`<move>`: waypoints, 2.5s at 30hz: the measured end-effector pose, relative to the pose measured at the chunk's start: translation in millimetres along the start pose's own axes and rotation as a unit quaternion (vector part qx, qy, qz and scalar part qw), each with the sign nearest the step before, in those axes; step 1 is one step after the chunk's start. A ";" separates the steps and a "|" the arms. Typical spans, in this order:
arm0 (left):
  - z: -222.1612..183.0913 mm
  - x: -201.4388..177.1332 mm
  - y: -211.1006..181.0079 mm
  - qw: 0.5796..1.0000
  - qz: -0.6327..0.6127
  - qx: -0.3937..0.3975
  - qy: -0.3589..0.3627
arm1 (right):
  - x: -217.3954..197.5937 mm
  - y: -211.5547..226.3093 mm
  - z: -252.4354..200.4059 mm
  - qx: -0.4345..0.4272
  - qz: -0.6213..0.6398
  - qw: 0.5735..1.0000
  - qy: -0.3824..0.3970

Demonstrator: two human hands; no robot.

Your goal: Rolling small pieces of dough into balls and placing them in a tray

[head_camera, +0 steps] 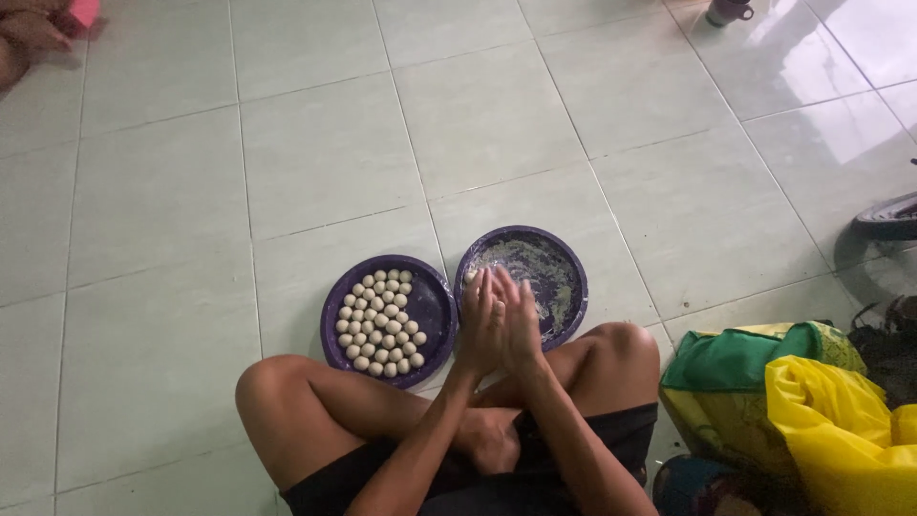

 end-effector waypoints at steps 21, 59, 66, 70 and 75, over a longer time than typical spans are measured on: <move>-4.6 -3.0 6.0 0.998 -0.018 -0.048 0.036 | -13.0 -14.4 3.4 -0.002 -0.035 0.999 0.007; 7.3 -27.0 -27.2 0.997 0.058 0.048 -0.014 | -18.0 -38.5 32.5 0.041 -0.105 0.993 0.044; 21.4 -8.7 40.9 0.961 0.270 0.045 0.029 | -17.4 -56.7 39.3 0.074 -0.113 0.990 0.037; 58.6 -39.2 80.8 0.960 0.271 0.026 0.073 | -19.0 -54.7 47.6 0.088 -0.117 0.989 0.026; 69.0 -83.6 52.8 0.916 0.384 -0.002 0.113 | 76.2 22.3 19.5 -0.109 -0.678 0.722 0.083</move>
Point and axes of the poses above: each hand's wrist, its own z-axis towards the middle knuckle, its own x-axis out of the palm, y = z × x, the point moved 10 cm from there along z, towards the middle knuckle, and after that the axes turned 8 degrees about y, right-handed, at the moved point
